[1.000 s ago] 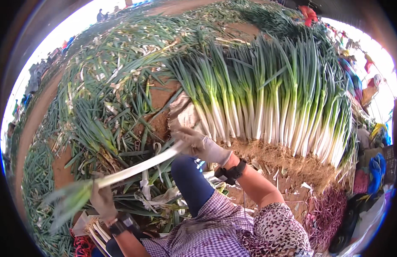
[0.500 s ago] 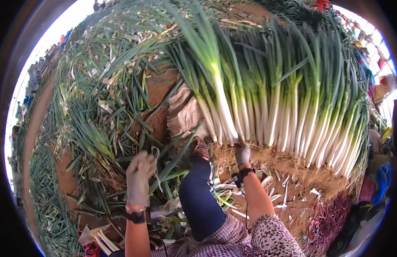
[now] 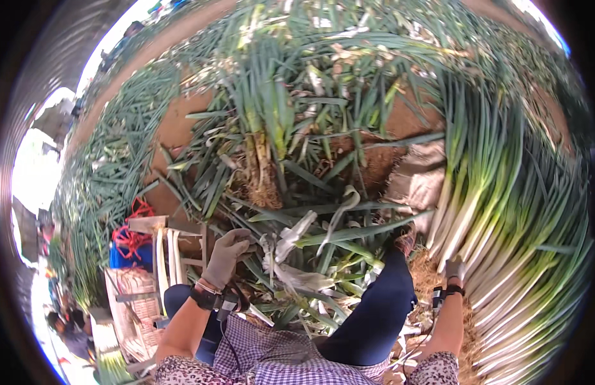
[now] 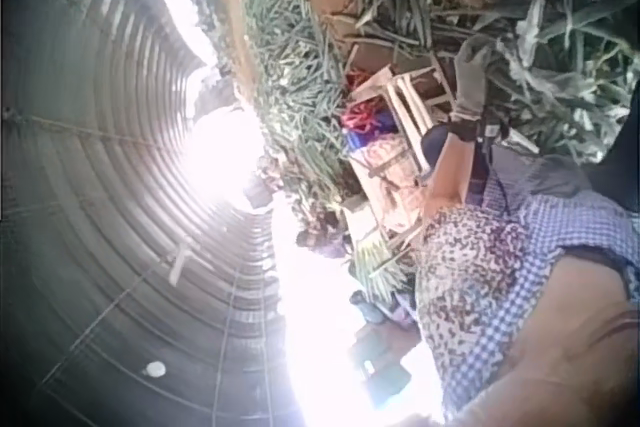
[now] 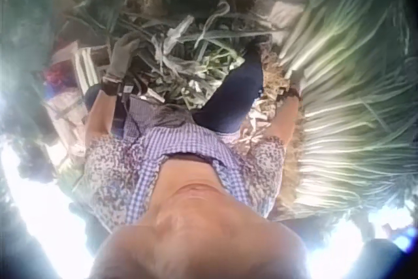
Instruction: The person sits on the ground in a covered processing area and repeatedly trims the roots and outer layers of long green vegetables. They handle each vegetable by hand, removing unwanted parts and placing the trimmed pieces aside.
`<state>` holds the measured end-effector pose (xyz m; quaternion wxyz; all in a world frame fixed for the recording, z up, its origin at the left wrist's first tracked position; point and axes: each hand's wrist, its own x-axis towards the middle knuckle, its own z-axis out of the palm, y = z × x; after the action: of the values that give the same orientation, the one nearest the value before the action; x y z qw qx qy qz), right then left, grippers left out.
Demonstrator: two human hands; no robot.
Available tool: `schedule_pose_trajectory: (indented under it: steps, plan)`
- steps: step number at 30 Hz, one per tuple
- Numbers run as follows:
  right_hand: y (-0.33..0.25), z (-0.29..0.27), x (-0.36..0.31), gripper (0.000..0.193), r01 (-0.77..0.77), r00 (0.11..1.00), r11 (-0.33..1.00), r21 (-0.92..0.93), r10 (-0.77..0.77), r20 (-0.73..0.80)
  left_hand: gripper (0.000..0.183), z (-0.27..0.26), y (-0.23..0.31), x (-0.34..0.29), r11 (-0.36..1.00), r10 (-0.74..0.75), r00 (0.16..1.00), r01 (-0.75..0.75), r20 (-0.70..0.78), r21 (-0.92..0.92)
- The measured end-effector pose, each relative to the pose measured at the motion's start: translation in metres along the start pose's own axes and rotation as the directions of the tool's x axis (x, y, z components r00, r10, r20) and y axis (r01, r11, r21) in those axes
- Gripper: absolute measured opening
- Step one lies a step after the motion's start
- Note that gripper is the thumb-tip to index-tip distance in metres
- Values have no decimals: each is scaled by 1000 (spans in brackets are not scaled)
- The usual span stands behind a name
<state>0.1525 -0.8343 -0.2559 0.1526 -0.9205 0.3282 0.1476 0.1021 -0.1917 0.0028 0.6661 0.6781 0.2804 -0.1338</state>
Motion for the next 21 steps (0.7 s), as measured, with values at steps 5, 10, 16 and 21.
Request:
schedule_pose_trajectory:
  steps: [5, 10, 16, 21]
  plan:
    - [-244, -92, -51, 42, 580, 722, 635, 511, -690, 39, 42, -47, -18, 8, 982, 43, 999, -36, 31, -187]
    - [-462, -16, -142, 42, 237, 169, 644, 728, -765, 622, 37, -49, 3, -14, 931, 196, 966, -129, 171, -342]
    - [-588, 229, -176, 49, 879, 387, 433, 200, -893, 229, 37, -79, -2, -33, 908, 283, 944, -206, 171, -364]
    - [-629, 266, -200, 49, 606, 654, 708, 363, -703, 279, 40, -87, -16, -27, 877, 369, 911, -276, 184, -393]
